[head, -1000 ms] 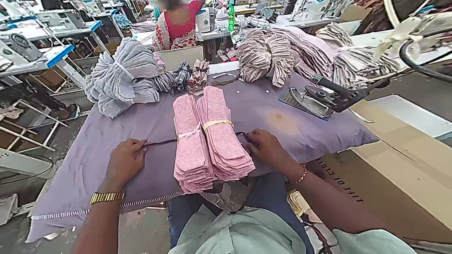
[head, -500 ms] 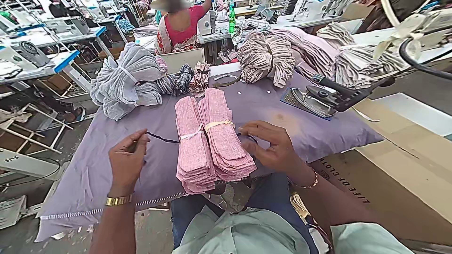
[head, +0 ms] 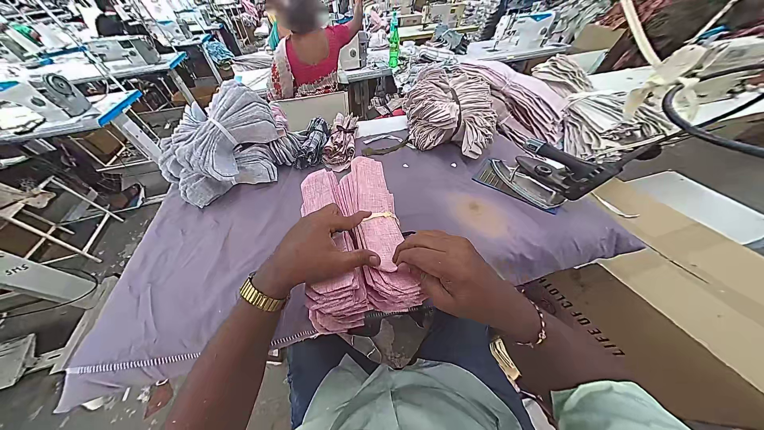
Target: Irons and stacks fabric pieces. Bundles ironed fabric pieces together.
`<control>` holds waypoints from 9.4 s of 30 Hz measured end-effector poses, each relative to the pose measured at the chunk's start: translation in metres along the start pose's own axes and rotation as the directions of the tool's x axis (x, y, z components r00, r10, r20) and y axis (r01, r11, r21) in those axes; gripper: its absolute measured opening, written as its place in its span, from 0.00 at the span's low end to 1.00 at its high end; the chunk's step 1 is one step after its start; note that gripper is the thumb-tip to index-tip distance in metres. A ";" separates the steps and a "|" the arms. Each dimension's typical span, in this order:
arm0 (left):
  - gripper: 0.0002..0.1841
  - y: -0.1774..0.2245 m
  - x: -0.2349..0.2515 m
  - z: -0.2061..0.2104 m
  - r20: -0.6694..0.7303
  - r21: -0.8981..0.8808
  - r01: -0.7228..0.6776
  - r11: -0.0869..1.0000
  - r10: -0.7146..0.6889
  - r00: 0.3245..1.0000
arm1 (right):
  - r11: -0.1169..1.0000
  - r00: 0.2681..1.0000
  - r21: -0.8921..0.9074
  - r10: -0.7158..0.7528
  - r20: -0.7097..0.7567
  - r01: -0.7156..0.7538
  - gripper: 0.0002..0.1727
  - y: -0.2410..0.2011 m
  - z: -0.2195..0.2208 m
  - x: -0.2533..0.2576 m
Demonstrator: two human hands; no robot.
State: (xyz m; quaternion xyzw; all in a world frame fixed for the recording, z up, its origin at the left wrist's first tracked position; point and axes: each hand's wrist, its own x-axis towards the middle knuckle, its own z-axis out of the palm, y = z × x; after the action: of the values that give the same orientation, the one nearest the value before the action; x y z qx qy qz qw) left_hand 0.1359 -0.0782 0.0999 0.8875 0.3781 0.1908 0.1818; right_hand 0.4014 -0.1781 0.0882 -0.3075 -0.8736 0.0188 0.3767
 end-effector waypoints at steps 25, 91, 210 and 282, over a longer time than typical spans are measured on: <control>0.11 -0.080 -0.115 -0.053 -0.365 0.020 0.151 0.988 -0.133 0.922 | 0.696 0.748 -0.397 0.663 0.035 -0.598 0.25 0.085 0.046 -0.074; 0.03 0.006 0.042 0.009 -0.207 -0.563 0.038 0.826 -0.185 0.961 | 0.890 0.806 0.298 0.444 -0.392 -0.345 0.06 0.078 0.043 0.048; 0.09 0.046 0.045 0.010 0.110 0.358 -0.090 0.929 0.054 0.992 | 0.986 0.940 0.103 0.159 -0.303 -0.133 0.10 0.071 0.043 0.014; 0.11 0.024 0.027 0.022 -0.165 -0.143 0.145 0.979 -0.168 0.972 | 0.554 0.787 0.709 0.617 0.001 -0.436 0.09 0.063 0.067 0.033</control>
State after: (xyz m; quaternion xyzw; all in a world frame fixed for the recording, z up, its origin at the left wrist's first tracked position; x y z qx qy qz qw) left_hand 0.1778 -0.0776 0.0976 0.8207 0.4484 0.2779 0.2194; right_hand 0.3717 -0.0957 0.0447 -0.3975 -0.6157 0.4088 0.5439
